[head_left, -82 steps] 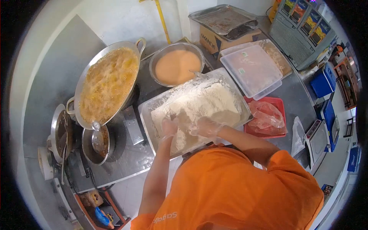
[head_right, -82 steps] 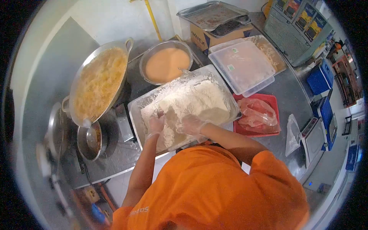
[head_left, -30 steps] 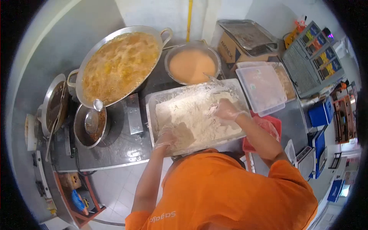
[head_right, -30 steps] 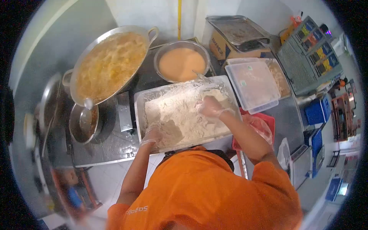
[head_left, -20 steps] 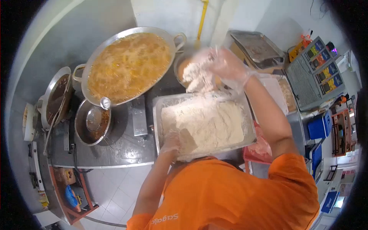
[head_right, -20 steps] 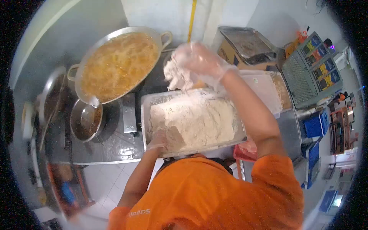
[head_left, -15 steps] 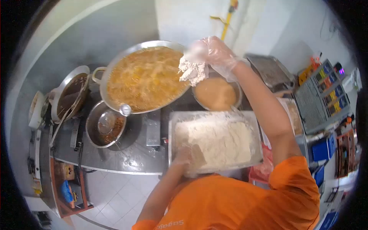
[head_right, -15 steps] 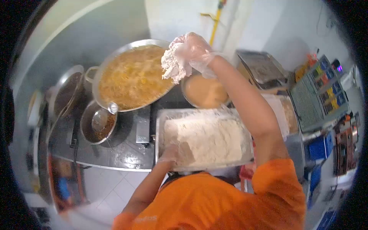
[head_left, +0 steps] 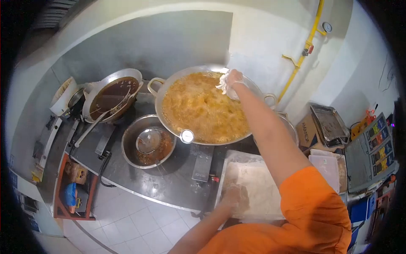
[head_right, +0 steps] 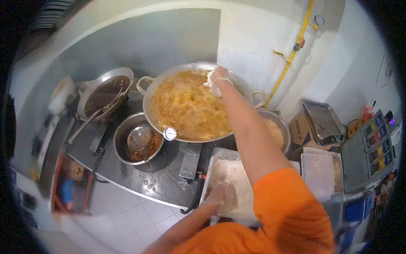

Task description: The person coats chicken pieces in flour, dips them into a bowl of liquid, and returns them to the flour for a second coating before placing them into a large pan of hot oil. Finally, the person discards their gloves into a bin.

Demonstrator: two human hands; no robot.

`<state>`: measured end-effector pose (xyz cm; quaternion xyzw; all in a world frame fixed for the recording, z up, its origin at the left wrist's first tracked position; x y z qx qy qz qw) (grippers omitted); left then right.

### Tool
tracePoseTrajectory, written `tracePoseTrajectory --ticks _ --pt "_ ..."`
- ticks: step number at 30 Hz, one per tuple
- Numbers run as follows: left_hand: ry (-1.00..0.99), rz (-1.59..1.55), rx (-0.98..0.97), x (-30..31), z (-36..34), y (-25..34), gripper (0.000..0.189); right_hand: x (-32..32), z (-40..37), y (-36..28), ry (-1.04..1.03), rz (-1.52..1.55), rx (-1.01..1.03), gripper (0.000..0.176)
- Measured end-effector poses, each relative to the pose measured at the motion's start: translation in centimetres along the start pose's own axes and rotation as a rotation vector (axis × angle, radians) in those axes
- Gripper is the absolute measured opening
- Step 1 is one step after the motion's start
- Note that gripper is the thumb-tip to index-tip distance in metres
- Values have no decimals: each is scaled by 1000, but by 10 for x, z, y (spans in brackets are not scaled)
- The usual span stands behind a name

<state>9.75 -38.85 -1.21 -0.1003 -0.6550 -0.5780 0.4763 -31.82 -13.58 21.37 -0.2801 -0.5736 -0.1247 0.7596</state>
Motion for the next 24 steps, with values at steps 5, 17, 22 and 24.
tracePoseTrajectory --ticks 5,17,22,24 --pt "-47 -32 -4 1 0 -2 36 15 -9 -8 24 64 -39 32" --pt "-188 -60 37 -8 6 -3 68 199 -287 152 -263 1323 -136 13" --pt "-471 -229 386 1 47 13 59 37 -456 324 -251 203 -400 51" --pt "-358 -979 614 -47 72 6 51 -71 -491 438 -330 32 -499 61"
Point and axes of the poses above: each hand's wrist, its own z-axis towards the middle knuckle, its own x-axis out of the back of the hand, y = z × x, the point moved 2 cm from there along z, towards the middle knuckle, and after that the axes turned 12 degrees about -x, right-handed, at the moved point
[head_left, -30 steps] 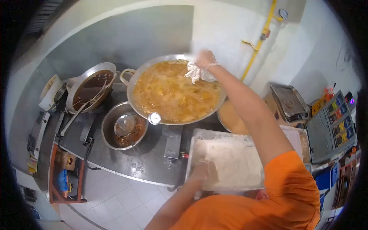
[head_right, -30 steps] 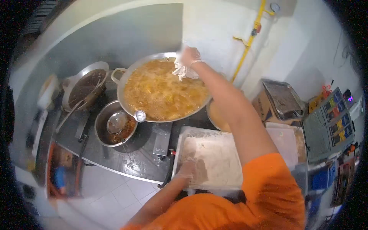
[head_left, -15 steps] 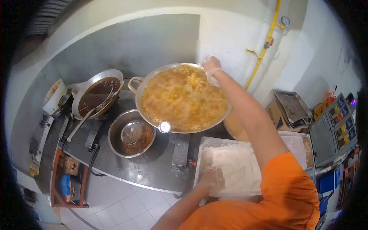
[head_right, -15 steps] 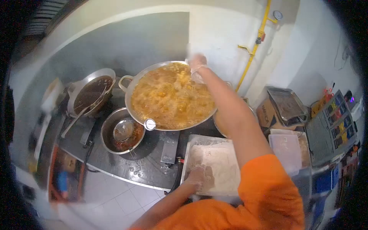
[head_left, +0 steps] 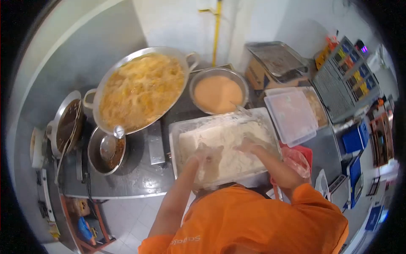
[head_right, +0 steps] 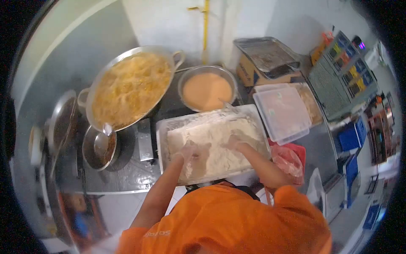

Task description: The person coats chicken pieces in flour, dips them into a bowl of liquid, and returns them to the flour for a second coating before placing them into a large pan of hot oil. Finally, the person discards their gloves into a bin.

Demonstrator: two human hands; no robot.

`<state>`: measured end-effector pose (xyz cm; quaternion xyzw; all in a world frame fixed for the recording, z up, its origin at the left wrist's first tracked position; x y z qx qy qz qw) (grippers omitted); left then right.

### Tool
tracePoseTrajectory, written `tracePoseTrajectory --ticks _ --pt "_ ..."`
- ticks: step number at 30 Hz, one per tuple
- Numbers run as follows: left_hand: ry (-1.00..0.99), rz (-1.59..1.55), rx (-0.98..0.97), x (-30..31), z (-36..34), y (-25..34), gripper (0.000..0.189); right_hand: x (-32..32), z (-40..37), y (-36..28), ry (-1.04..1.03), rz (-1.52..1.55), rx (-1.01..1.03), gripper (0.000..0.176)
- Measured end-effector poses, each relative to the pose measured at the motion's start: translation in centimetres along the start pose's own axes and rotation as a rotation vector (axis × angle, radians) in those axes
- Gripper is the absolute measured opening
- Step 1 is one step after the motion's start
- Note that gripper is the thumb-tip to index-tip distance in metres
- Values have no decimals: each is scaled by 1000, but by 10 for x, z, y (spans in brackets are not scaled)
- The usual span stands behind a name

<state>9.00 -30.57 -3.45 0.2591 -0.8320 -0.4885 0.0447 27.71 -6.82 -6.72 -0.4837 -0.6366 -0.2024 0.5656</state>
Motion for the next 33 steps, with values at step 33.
tracePoseTrajectory --ticks 33 --pt "-655 1269 -377 -5 56 -85 46 33 -44 2 -726 -369 327 79"
Point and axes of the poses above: each hand's wrist, its own z-axis towards the middle knuckle, its own x-axis out of the back of the hand, y = z × x, the point moved 2 cm from there along z, towards the middle knuckle, and after that the axes turned 12 degrees about -x, right-handed, at the moved point
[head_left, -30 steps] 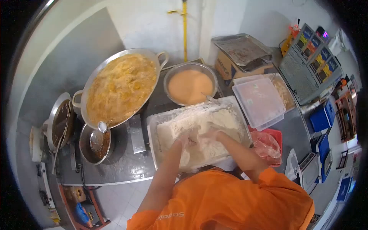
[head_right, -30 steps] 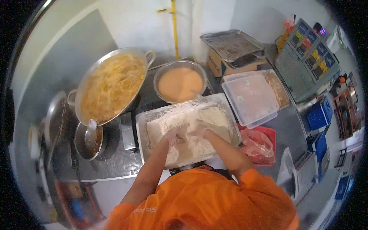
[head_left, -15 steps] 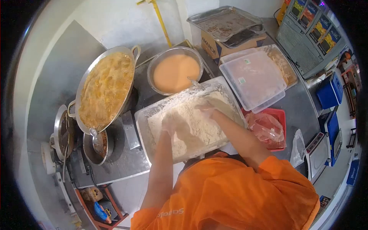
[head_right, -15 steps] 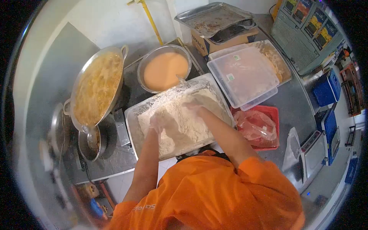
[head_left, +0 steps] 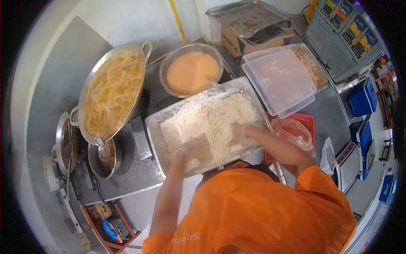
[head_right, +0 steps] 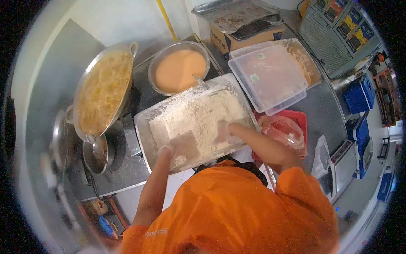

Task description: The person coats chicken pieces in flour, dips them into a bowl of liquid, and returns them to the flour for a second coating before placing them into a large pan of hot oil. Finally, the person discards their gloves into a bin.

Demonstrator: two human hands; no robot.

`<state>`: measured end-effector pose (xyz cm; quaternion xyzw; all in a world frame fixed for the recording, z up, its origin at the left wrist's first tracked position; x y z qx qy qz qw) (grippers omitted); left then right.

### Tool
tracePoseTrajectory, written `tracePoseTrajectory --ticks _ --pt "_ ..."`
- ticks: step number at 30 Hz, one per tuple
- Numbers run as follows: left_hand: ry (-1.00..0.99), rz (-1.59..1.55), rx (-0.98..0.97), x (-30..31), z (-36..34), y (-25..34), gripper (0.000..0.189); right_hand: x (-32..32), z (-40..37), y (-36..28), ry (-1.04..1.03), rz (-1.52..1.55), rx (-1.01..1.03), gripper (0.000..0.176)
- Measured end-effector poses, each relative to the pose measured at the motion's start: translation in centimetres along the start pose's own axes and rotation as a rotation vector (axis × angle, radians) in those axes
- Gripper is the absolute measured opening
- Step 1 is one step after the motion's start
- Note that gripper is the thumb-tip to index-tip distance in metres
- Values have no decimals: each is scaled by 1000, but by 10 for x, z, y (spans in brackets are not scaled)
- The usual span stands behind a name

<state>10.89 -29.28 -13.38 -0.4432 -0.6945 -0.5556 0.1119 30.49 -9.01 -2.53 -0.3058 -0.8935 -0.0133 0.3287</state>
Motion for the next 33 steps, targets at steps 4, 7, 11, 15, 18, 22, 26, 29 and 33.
tracePoseTrajectory --ticks 4,7,11,15,18,22,26,29,33 --pt "732 -432 -46 -18 23 -10 49 17 -17 -76 55 289 138 75" --pt "106 124 348 28 15 23 59 -20 46 -71 374 559 19 63" --pt "472 162 320 68 -53 47 43 31 -4 -74 560 518 -84 56" --pt "741 -653 187 99 -90 77 25 44 -13 -66 609 637 -151 56" --pt "824 -1045 291 105 -86 73 27 51 -12 -56 737 426 21 48" --pt "739 -379 461 136 -94 89 46 78 -58 -69 540 820 109 38" --pt "741 -81 470 144 -88 84 55 90 -75 -78 464 753 -51 48" --pt "752 -12 663 138 -78 82 52 48 -29 -56 408 866 -142 48" --pt "753 -1049 273 123 -69 94 54 14 -7 -64 643 766 336 44"
Point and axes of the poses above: each hand's wrist, its own z-axis towards the middle knuckle, its own x-axis out of the back of the hand, y = z × x, the point moved 2 cm from there along z, towards the middle knuckle, and after that the axes turned 12 degrees about -x, right-handed, at the moved point
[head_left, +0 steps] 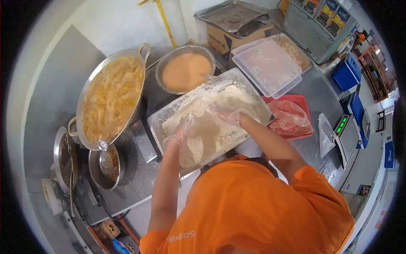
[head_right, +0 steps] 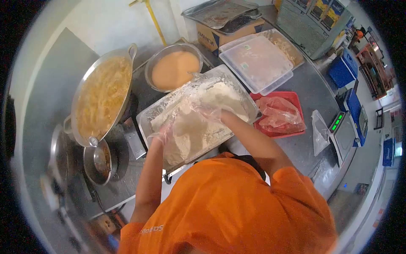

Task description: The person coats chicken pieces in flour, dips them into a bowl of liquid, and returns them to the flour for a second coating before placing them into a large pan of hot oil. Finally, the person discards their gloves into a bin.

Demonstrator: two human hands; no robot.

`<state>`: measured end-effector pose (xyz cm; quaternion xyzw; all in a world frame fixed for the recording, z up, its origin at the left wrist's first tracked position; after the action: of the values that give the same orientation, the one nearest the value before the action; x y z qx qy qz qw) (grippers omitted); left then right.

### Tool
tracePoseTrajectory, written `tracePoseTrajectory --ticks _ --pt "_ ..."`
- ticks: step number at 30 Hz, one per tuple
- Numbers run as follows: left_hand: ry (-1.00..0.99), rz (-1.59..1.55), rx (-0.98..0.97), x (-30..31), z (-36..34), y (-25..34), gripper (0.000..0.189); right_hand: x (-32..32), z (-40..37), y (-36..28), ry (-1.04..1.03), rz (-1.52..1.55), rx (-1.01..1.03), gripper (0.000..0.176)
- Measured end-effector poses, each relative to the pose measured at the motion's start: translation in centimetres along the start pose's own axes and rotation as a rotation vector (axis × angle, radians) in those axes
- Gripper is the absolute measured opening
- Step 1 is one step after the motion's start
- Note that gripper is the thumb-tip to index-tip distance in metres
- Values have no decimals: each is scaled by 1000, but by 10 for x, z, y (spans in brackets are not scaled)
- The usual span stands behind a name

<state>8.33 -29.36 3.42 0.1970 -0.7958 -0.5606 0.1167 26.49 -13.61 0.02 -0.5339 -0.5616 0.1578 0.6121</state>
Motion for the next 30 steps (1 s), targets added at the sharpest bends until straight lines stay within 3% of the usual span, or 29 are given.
tracePoseTrajectory --ticks 1,2,4,5,7,8,10,11,13,14,16,17,19,22,26,30 --pt "55 -256 39 -1 3 -7 52 4 -15 -23 -8 372 -318 43" --pt "48 -256 40 3 9 -23 52 4 -14 -18 -3 372 -322 43" --pt "166 86 -137 16 22 -53 47 -2 -5 7 40 -357 -193 49" --pt "153 87 -136 12 22 -49 47 -10 2 18 47 -356 -203 49" --pt "139 -58 -183 0 24 -31 45 -26 19 31 84 672 -520 49" --pt "122 -56 -183 2 35 -40 45 -30 21 23 101 676 -523 49" --pt "-18 812 -118 5 54 -56 45 -31 27 1 370 48 -478 52" --pt "-35 816 -126 -2 53 -54 45 -34 26 -12 385 51 -488 52" --pt "356 107 21 -11 49 -51 50 -43 23 -42 390 -356 -464 61" --pt "338 111 18 -13 46 -48 50 -50 18 -57 404 -354 -477 61" --pt "134 -297 -76 -19 38 -45 61 -76 5 -86 220 943 -448 73" --pt "112 -296 -74 -20 38 -47 61 -84 1 -102 242 944 -451 73" --pt "-123 -759 18 -26 38 -49 75 -92 1 -129 310 966 -377 81" --pt "-127 -542 -115 -66 -32 8 82 -89 12 -121 313 981 -360 82" --pt "-68 -645 -38 -62 -29 -1 76 -121 22 -124 228 996 -339 84" --pt "51 -736 19 -68 -36 4 71 -106 18 -101 84 1005 -294 85"
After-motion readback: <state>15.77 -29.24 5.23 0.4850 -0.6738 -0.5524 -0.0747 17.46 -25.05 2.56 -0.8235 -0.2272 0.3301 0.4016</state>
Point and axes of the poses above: each hand's wrist, its own z-axis towards the middle knuckle, its own x-axis out of the back of the hand, y = z × x, the point moved 2 cm from there along z, towards the middle knuckle, and after that the axes turned 12 degrees about -x, right-handed, at the moved point
